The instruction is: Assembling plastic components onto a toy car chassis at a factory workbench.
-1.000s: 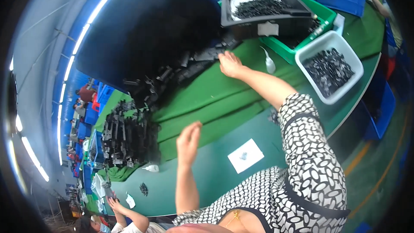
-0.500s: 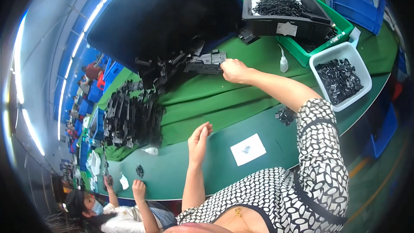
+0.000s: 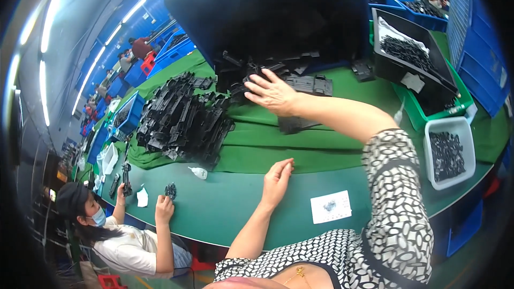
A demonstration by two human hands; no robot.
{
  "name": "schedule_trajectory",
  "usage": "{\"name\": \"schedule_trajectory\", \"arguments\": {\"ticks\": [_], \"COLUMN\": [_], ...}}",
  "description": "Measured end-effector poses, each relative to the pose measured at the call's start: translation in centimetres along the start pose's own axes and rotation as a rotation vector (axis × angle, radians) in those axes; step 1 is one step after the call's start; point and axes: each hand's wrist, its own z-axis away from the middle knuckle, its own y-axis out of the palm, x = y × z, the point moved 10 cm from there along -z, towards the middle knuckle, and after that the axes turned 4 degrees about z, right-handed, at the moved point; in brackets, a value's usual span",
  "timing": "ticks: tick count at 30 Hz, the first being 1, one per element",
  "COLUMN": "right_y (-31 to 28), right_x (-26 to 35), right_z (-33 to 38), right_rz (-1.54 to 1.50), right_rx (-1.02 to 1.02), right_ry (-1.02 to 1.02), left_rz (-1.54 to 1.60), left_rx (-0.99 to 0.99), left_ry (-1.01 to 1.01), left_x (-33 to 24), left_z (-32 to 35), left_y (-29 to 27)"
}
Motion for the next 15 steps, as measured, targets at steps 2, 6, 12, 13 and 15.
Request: {"name": "schedule_trajectory", "arguments": {"ticks": [2, 6, 12, 13, 15], "right_y": [4.4, 11.8, 13.4, 13.3, 11.0], "right_x": [0.6, -1.1, -3.7, -4.1, -4.6], "right_z": [-2.8, -5.7, -4.2, -3.5, -2.1], "right_rz": [0.129, 0.315, 0.348, 0.359, 0.362], "right_rx": [0.135, 0.432, 0.415, 0.382, 0.151], "right_ry": [-0.053, -0.003, -0.034, -0.038, -0.077], "left_rz": [-0.050, -0.114, -0.153, -0.159, -0.150], "left_rx": [0.027, 0.027, 0.011, 0.014, 0.017], "left_ry": [0.084, 0.149, 0.217, 0.230, 0.234], "left_x": [-1.8, -2.8, -3.5, -3.5, -3.5], "left_z": [-0.2, -0.5, -0.3, -0.3, -0.2], "left_y": [0.6, 0.5, 0.1, 0.2, 0.3]}}
